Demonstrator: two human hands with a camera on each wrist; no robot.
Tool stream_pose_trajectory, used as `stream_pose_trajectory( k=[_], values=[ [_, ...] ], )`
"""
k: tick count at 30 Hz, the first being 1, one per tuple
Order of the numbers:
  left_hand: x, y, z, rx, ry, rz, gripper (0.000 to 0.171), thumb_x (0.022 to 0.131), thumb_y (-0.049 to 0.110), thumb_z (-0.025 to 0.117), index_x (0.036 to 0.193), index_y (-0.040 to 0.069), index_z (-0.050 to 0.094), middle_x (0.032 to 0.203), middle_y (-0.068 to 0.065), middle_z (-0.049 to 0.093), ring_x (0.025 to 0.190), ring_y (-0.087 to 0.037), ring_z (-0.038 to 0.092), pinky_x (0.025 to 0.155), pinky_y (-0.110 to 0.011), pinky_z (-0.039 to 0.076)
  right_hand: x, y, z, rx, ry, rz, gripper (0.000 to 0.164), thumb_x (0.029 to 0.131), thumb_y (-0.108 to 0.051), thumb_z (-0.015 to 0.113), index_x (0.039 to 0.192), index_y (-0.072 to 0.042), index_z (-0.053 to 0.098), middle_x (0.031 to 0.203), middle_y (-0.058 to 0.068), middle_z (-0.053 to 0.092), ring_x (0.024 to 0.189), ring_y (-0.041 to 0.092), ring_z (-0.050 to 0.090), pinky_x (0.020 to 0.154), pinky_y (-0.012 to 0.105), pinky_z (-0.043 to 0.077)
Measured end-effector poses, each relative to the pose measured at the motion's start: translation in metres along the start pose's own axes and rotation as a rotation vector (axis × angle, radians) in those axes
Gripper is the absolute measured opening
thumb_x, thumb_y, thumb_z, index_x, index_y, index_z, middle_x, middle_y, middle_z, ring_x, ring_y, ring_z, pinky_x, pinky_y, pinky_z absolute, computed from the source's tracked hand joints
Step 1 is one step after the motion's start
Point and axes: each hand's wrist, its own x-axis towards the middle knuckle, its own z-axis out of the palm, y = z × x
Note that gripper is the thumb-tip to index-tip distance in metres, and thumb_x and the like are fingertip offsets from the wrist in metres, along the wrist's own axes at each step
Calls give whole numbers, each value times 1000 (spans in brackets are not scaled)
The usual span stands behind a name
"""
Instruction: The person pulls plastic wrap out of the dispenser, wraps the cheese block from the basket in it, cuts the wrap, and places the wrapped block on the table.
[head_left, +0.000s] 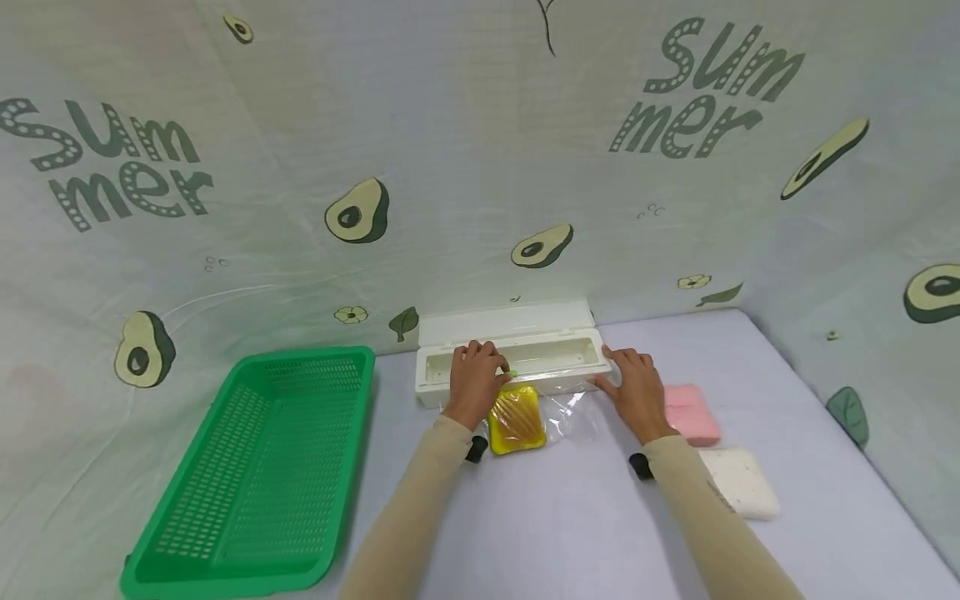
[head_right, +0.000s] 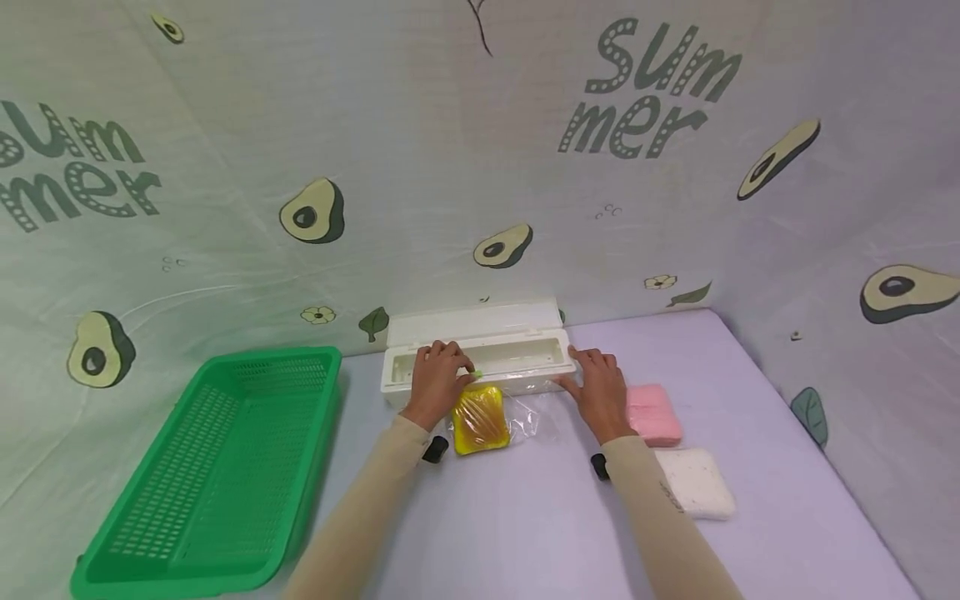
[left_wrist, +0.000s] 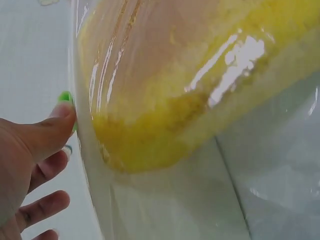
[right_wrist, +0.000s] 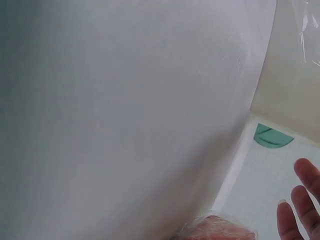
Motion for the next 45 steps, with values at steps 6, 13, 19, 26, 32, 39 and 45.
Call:
stream_pose_trajectory(
  k=[6,13,19,26,32,39,45],
  values=[
    [-19,-42,-11,35,42,-38,11,90,31,83,96,22,83,102,2,65,108,-24,56,106,-48,42,0,0,2,9,-21,4,68,85,-28,88,141,2,63,126,28,66,112,50,56,92,60,48],
    [-44,-90,-19,-19,97,-172,11,89,25,84,97,17,84,106,-4,67,114,-29,56,107,-55,40,0,2,-1,14,-11,8,68,85,-25,88,142,2,63,125,29,66,112,51,55,90,60,48],
    [-57,-108,-17,-36,164,-185,10,88,22,86,95,15,84,99,-4,65,108,-31,56,104,-57,40,-3,2,2,22,-22,7,67,85,-24,88,142,3,63,124,28,67,110,49,56,88,58,49],
    [-64,-112,-11,-6,244,-183,10,89,23,84,93,14,83,93,-3,65,99,-27,56,99,-53,43,-3,2,-1,23,-12,8,68,85,-25,89,142,3,62,124,28,67,111,49,55,89,59,49],
    [-65,-106,-14,-14,202,-240,13,92,23,83,100,13,83,97,-6,66,102,-31,58,94,-53,45,-1,1,-1,20,-10,-14,67,85,-22,89,141,4,62,123,29,67,110,49,55,89,59,49],
    [-66,-92,-3,-150,197,-179,45,90,33,86,128,12,76,117,-11,67,112,-34,58,98,-55,45,0,-5,-6,-5,-46,-19,65,87,-21,87,141,5,62,127,30,61,112,50,55,91,60,49],
    [-63,-81,10,-59,261,-33,33,84,31,89,113,18,82,110,-2,69,108,-26,59,99,-48,47,0,-13,-4,62,11,-100,44,87,-10,87,126,3,73,129,27,60,114,49,55,94,59,49]
  ],
)
